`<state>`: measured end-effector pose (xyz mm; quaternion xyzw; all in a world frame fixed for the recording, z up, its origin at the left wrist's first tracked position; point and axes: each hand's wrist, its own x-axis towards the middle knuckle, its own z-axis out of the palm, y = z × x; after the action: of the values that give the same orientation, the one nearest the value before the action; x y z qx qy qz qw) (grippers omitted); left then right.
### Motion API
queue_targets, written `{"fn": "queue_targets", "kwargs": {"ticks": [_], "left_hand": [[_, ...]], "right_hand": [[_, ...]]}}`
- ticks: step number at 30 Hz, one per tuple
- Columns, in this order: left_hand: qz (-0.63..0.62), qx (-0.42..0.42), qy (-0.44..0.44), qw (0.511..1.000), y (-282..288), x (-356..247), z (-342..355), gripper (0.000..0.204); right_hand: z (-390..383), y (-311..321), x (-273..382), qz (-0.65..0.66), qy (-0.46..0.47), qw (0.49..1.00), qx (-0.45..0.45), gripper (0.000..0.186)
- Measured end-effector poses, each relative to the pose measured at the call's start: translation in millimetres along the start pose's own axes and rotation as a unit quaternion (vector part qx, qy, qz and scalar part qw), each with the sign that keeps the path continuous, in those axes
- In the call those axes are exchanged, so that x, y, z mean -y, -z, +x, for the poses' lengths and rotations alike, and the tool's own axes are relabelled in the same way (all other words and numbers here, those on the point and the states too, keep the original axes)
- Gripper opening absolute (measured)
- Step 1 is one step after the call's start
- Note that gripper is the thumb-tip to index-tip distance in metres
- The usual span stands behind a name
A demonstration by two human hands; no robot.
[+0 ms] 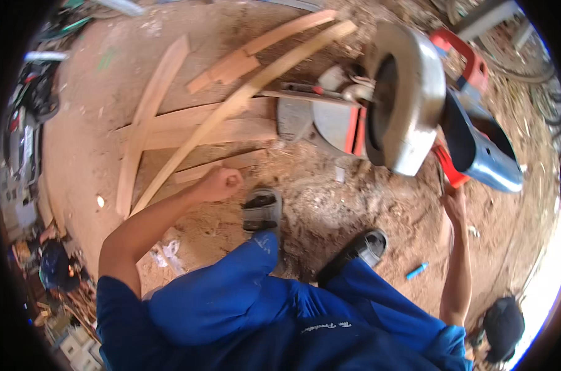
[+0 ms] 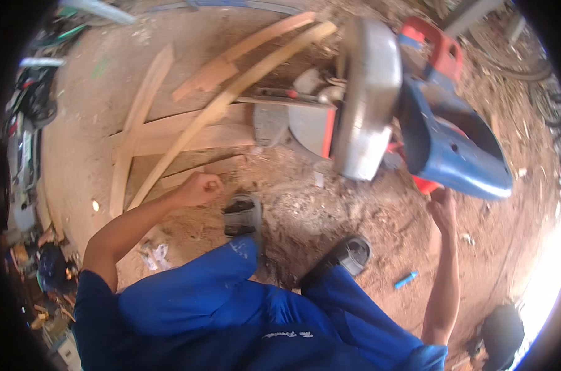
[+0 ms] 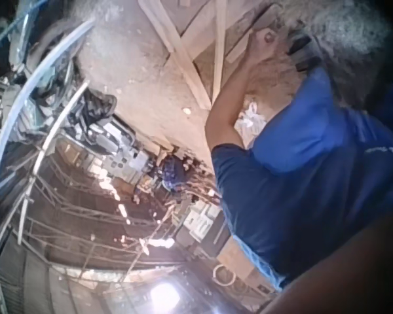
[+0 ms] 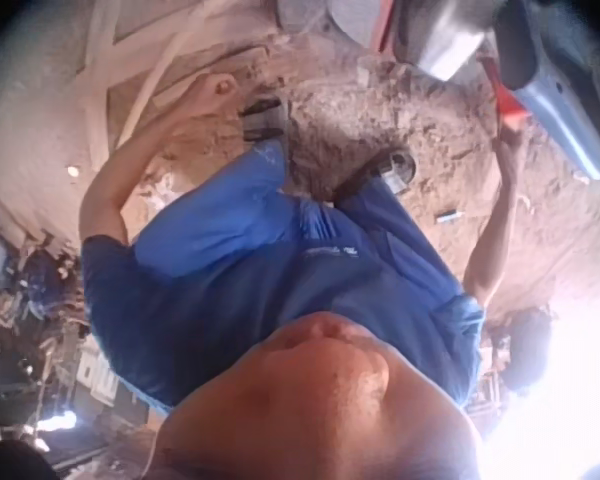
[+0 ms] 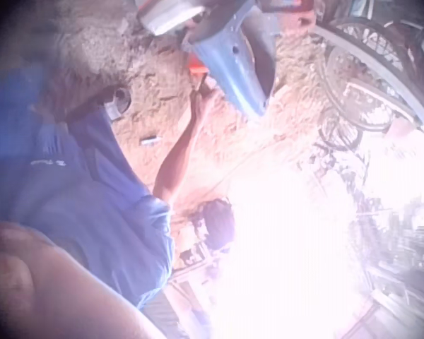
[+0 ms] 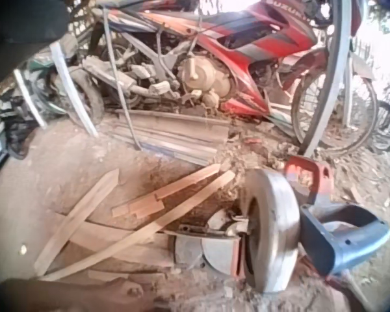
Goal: The person marks a wood piece with a blue marker, aligns it on a miter saw, and makes several cuts to the wood.
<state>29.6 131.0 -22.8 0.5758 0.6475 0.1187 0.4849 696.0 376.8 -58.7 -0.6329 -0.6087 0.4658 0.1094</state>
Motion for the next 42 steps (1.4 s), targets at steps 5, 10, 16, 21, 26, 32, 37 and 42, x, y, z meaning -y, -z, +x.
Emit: {"fn": "queue_targets", "kwargs": {"ticks": [5, 10, 16, 21, 26, 32, 37, 42], "left_hand": [[0.026, -0.016, 0.042, 0.999, -8.2, 5.8, -7.3, 0.011], [0.009, -0.001, 0.019, 1.0, -10.8, 2.0, -2.4, 0.012], [0.03, 0.004, 0.003, 1.0, -8.5, -6.8, 3.1, 0.012], [0.026, -0.003, -0.005, 1.0, -9.7, -2.9, 4.6, 0.013], [0.016, 0.016, 0.031, 0.999, -10.0, 0.8, -0.9, 0.012], [0.025, 0.008, 0.006, 1.0, -13.1, 7.9, -7.1, 0.01], [0.025, 0.01, 0.021, 0.999, -12.4, 3.3, -3.8, 0.011], [0.023, 0.005, 0.012, 1.0, -11.8, 1.2, -4.4, 0.012]], "right_hand": [[-25.6, -27.5, 35.2, 0.2, -0.115, 0.971, 0.065, 0.028], [-45.3, -63.3, 99.6, 0.156, -0.095, 0.957, 0.225, 0.026], [-67.5, -116.2, 119.8, 0.466, -0.139, 0.838, 0.247, 0.026], [-98.6, -148.0, 112.0, 0.38, -0.189, 0.821, 0.381, 0.043], [-116.7, -157.2, 96.0, 0.275, -0.161, 0.782, 0.536, 0.045], [-115.5, -155.6, 110.7, 0.248, -0.136, 0.805, 0.522, 0.046], [-111.0, -154.0, 121.7, 0.41, -0.198, 0.773, 0.441, 0.042], [-105.4, -147.1, 122.1, 0.359, -0.185, 0.801, 0.442, 0.038]]}}
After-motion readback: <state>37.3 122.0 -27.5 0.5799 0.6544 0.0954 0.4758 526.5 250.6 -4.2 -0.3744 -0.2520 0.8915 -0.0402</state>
